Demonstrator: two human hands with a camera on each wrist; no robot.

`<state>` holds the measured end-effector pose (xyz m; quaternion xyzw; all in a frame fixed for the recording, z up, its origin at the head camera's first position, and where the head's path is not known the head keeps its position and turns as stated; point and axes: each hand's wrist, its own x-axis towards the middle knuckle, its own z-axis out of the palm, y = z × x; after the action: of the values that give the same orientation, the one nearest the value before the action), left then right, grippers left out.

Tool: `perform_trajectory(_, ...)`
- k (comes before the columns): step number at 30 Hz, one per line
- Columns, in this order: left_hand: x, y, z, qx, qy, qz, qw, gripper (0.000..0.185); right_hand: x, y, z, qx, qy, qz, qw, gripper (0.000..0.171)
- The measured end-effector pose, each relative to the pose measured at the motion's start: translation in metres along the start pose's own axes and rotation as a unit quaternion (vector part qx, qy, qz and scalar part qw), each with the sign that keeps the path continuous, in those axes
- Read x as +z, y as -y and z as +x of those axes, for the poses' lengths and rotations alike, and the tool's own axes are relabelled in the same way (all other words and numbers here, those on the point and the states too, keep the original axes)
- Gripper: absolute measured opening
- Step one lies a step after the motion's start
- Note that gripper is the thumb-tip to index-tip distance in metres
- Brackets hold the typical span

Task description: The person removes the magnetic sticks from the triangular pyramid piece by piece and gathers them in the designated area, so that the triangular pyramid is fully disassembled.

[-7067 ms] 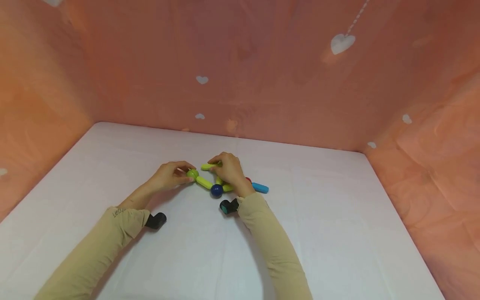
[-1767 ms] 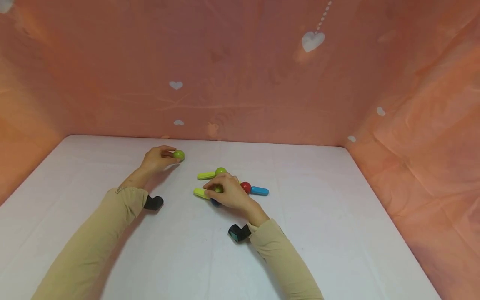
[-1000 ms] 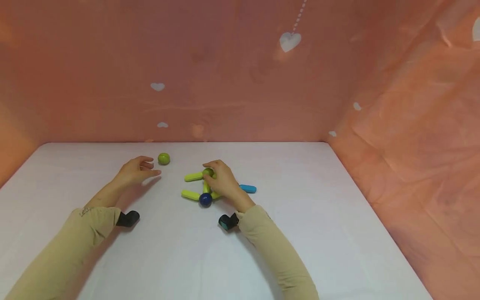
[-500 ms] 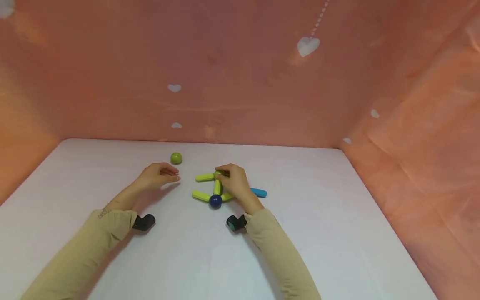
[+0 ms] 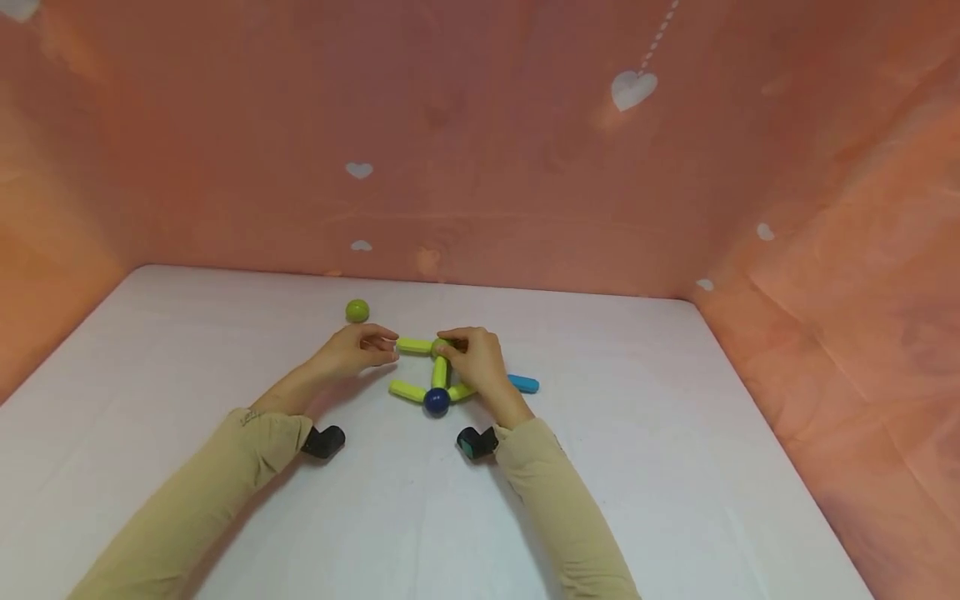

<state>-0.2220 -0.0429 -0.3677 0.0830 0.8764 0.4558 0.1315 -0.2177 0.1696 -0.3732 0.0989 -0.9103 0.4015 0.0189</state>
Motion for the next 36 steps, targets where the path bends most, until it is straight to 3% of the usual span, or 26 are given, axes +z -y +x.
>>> perform_trajectory(7, 0.010, -0.006, 0.004, -0.039, -0.023, -0.024, 0.9987, 0.031, -0.001, 0.003, -0.001, 0.005, 0.010, 0.007, 1.000, 0.024)
perform_trajectory(12, 0.013, -0.009, 0.007, -0.061, -0.029, -0.074, 0.9949, 0.024, -0.001, 0.002, 0.000, -0.007, 0.008, 0.003, 1.000, 0.024)
perform_trajectory(23, 0.015, -0.006, 0.010, -0.082, -0.040, -0.106, 0.9901, 0.027, 0.001, 0.004, 0.002, 0.000, 0.010, 0.000, 1.000, 0.023)
perform_trajectory(36, 0.013, -0.008, 0.007, -0.096, -0.002, -0.146, 0.9846, 0.029, -0.003, 0.004, 0.003, -0.005, 0.019, -0.007, 1.000, 0.025)
